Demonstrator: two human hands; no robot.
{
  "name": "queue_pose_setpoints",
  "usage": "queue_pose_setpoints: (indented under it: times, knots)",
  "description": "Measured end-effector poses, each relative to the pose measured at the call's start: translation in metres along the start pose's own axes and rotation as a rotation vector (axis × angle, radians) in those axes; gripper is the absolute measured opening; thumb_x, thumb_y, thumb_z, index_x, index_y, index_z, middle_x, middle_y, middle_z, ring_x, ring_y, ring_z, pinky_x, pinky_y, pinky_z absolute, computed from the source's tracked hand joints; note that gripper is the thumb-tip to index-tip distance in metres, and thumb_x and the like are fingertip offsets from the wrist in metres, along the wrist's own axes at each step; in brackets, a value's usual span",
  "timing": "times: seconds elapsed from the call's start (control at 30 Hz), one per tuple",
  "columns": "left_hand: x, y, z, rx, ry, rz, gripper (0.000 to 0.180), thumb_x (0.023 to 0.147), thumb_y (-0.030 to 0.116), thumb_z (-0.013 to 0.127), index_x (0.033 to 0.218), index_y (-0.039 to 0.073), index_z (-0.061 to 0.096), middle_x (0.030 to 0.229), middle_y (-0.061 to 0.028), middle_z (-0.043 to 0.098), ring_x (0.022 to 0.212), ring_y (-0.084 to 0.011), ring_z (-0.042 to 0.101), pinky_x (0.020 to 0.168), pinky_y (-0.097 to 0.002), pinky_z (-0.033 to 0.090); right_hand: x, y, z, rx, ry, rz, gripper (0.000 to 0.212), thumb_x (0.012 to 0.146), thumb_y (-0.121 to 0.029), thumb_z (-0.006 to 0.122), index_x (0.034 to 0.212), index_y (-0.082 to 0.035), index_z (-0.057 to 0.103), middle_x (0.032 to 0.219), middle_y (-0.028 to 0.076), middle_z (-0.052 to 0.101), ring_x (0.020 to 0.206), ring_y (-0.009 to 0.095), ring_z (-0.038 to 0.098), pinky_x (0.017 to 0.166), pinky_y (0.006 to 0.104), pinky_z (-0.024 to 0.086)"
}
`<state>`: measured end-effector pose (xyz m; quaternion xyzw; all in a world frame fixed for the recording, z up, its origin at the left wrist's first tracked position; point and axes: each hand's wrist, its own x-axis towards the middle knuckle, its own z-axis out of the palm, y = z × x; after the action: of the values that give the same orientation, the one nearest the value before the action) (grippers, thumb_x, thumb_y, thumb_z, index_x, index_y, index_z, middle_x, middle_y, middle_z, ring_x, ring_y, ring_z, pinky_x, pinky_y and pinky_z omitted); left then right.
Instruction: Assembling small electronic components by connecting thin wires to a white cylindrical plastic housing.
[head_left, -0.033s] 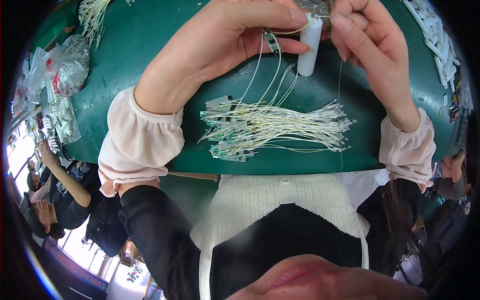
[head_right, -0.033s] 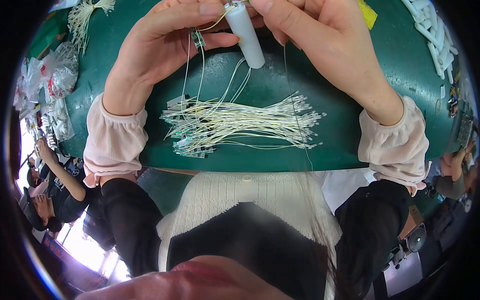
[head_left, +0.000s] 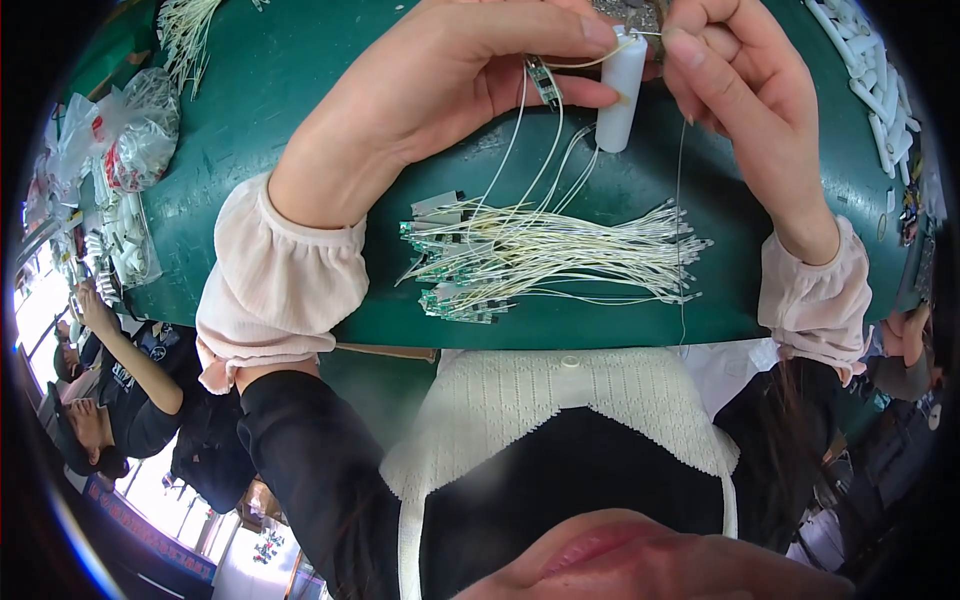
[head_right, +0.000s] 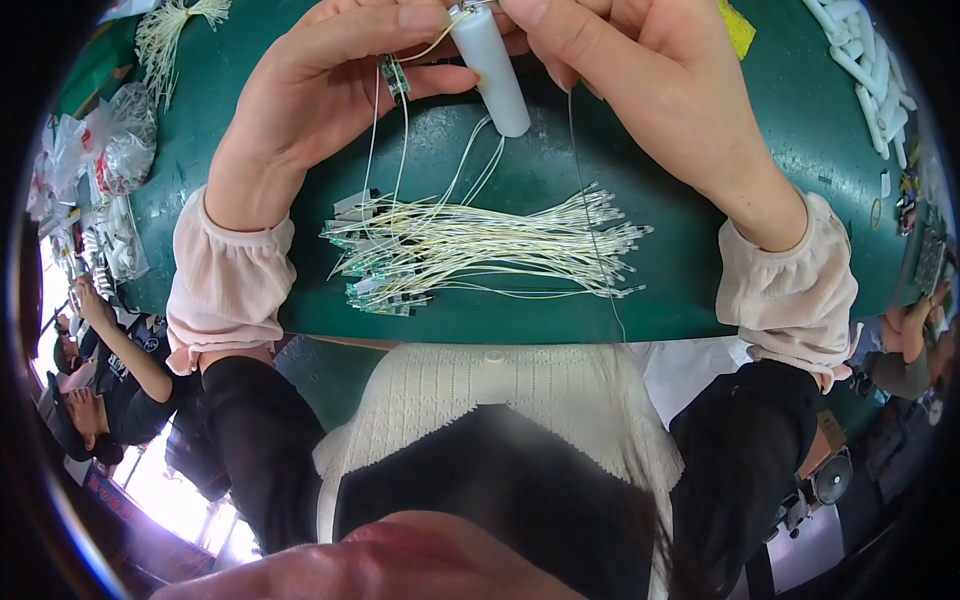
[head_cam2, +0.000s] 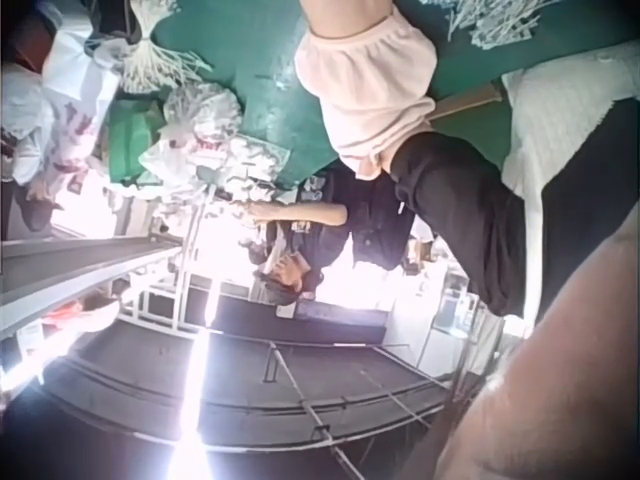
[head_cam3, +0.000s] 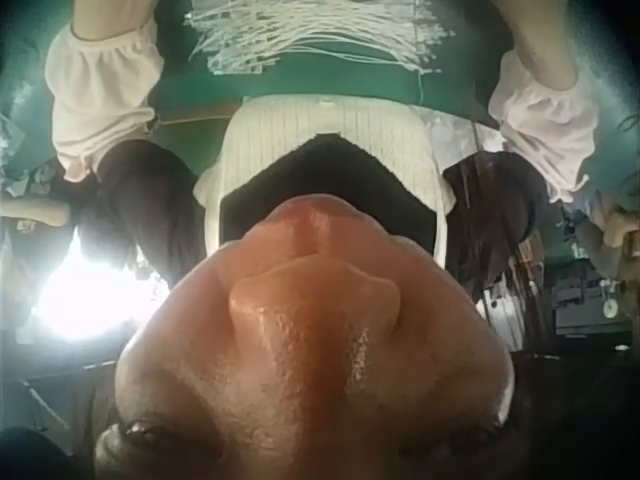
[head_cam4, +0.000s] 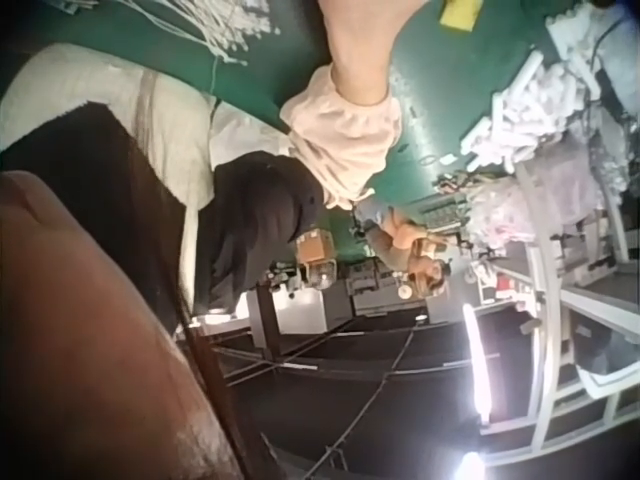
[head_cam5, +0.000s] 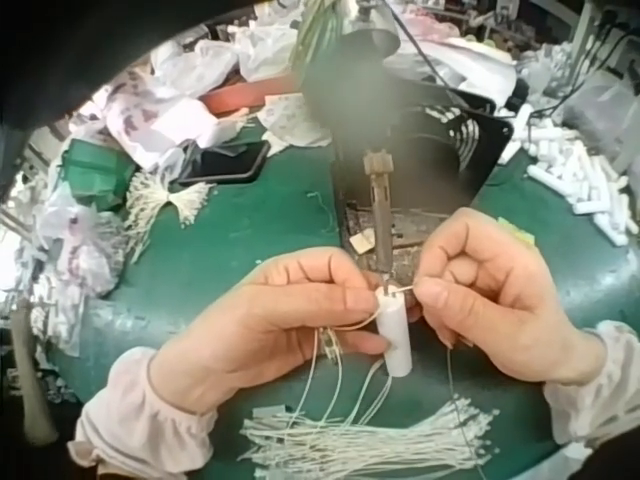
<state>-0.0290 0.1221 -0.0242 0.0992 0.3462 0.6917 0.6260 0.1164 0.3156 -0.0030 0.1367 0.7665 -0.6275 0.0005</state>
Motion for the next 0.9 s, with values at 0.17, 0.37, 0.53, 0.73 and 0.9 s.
queue_pose_setpoints:
  times: [0.17,0.37,0.53,0.73,0.9]
  knots:
    - [-0.001,0.0,0.002,0.021,0.0,-0.012,0.009,0.101,0.008,0.063,0.104,0.0,0.067,0.104,-0.0106,0.072,0.088,-0.0188,0.073,0.085,-0.0292,0.058,0.0,0.013,-0.002,0.223,-0.086,-0.207,0.011,0.104,-0.006,0.059,0.106,0.0,0.05,0.082,0.003,0.059,0.065,0.005,0.054,0.058,0.018,0.041]
    - [0.001,-0.003,0.005,0.043,0.0,0.02,0.01,0.101,0.008,0.063,0.104,-0.001,0.066,0.103,-0.01,0.072,0.088,-0.0178,0.072,0.086,-0.0289,0.058,0.0,0.009,-0.004,0.19,-0.081,-0.212,0.011,0.104,-0.006,0.06,0.106,0.0,0.05,0.082,0.003,0.06,0.065,0.005,0.054,0.057,0.0174,0.04]
    - [-0.001,-0.005,0.004,0.035,-0.009,-0.011,0.01,0.101,0.008,0.063,0.104,0.0,0.066,0.104,-0.01,0.072,0.089,-0.0177,0.072,0.086,-0.0291,0.058,-0.007,0.003,-0.002,0.151,-0.059,-0.136,0.012,0.104,-0.007,0.06,0.107,-0.001,0.05,0.083,0.003,0.061,0.065,0.005,0.054,0.057,0.0169,0.039]
    - [-0.004,-0.008,0.005,0.059,0.001,-0.021,0.009,0.101,0.008,0.063,0.103,0.0,0.066,0.108,-0.0114,0.072,0.093,-0.0186,0.072,0.087,-0.0297,0.058,0.048,0.048,0.003,0.539,-0.36,-0.729,0.011,0.106,-0.011,0.057,0.109,-0.004,0.049,0.077,0.002,0.061,0.059,0.004,0.049,0.053,0.017,0.035]
    - [-0.036,0.006,0.034,0.096,0.035,0.071,0.009,0.101,0.008,0.063,0.102,-0.001,0.065,0.117,-0.0146,0.069,0.103,-0.0214,0.07,0.092,-0.0324,0.057,0.062,0.056,0.013,0.829,-0.624,-1.114,0.01,0.108,-0.017,0.054,0.109,-0.009,0.048,0.067,0.001,0.059,0.051,0.003,0.042,0.047,0.0176,0.029]
